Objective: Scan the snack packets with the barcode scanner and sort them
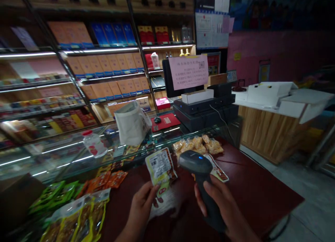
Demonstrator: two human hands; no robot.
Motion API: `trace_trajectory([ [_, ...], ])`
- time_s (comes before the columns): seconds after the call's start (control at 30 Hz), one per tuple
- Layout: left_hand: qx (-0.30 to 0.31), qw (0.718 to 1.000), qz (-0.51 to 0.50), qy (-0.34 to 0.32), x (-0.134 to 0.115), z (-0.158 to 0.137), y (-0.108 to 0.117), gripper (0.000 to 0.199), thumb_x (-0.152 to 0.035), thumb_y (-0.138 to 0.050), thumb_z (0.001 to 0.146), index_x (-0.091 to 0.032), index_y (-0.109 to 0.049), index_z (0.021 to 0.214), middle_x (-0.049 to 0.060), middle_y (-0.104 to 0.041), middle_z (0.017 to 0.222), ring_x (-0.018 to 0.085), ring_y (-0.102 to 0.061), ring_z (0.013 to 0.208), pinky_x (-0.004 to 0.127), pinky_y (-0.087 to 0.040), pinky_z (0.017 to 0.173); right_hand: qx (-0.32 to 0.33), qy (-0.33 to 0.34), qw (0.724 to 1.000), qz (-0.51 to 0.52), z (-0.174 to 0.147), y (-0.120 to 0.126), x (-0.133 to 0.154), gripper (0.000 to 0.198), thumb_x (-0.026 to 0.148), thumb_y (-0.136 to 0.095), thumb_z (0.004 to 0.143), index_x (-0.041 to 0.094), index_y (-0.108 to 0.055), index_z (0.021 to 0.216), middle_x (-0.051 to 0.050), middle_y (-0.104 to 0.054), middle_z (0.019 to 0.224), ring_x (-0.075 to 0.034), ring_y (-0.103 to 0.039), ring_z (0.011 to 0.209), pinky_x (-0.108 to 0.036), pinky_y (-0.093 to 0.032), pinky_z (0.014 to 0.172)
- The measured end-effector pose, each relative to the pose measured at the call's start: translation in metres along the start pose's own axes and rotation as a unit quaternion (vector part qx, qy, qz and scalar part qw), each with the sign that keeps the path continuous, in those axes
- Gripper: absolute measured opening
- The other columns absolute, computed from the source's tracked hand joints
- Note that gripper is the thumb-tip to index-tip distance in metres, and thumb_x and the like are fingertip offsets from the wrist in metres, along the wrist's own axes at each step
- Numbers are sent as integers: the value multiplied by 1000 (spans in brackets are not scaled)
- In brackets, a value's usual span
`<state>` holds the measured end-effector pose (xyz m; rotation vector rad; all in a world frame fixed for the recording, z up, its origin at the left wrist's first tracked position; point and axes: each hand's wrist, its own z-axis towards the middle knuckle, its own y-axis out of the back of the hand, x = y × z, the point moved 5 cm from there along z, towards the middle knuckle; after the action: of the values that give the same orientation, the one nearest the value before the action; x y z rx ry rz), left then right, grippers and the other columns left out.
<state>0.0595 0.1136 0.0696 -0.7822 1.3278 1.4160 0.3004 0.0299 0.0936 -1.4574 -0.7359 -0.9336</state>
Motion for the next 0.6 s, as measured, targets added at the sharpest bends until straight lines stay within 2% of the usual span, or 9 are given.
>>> trace_trajectory([
  [0.13, -84, 996, 14, 37, 22, -4, 54, 52, -72, -59, 77, -20, -63, 76, 0, -64, 58, 15, -57, 48, 26, -47, 52, 136, -15, 990, -23, 33, -52, -26, 40, 56, -70, 82, 17, -63, 80, -1, -66, 69, -9, -52, 42, -21, -37, 41],
  [0.27, -145, 988, 29, 46, 48, -6, 78, 54, -75, -58, 76, -21, -61, 78, -1, -63, 55, 17, -60, 51, 26, -48, 54, 190, -45, 980, -38, 55, -79, -61, 41, 57, -71, 80, 18, -60, 76, 2, -63, 63, -9, -50, 41, -20, -36, 41],
  [0.43, -149, 985, 55, 67, 76, -8, 83, 53, -74, -54, 80, -21, -59, 76, 0, -62, 54, 17, -59, 49, 26, -46, 53, 205, -64, 975, -50, 65, -77, -101, 40, 56, -70, 82, 17, -63, 82, 1, -65, 67, -9, -51, 43, -20, -36, 42],
  [0.57, -144, 985, 73, 66, 79, -5, 84, 48, -70, -53, 83, -22, -58, 74, 1, -62, 55, 18, -61, 51, 25, -46, 54, 234, -91, 967, -51, 63, -65, -115, 41, 57, -73, 79, 16, -68, 84, -1, -66, 68, -9, -53, 45, -21, -36, 44],
  [0.6, -139, 985, 78, 67, 79, -4, 83, 48, -69, -53, 84, -23, -58, 73, 1, -63, 56, 18, -61, 51, 25, -46, 54, 220, -110, 968, -57, 62, -61, -116, 41, 56, -74, 79, 16, -70, 89, -2, -68, 71, -10, -55, 48, -22, -38, 47],
])
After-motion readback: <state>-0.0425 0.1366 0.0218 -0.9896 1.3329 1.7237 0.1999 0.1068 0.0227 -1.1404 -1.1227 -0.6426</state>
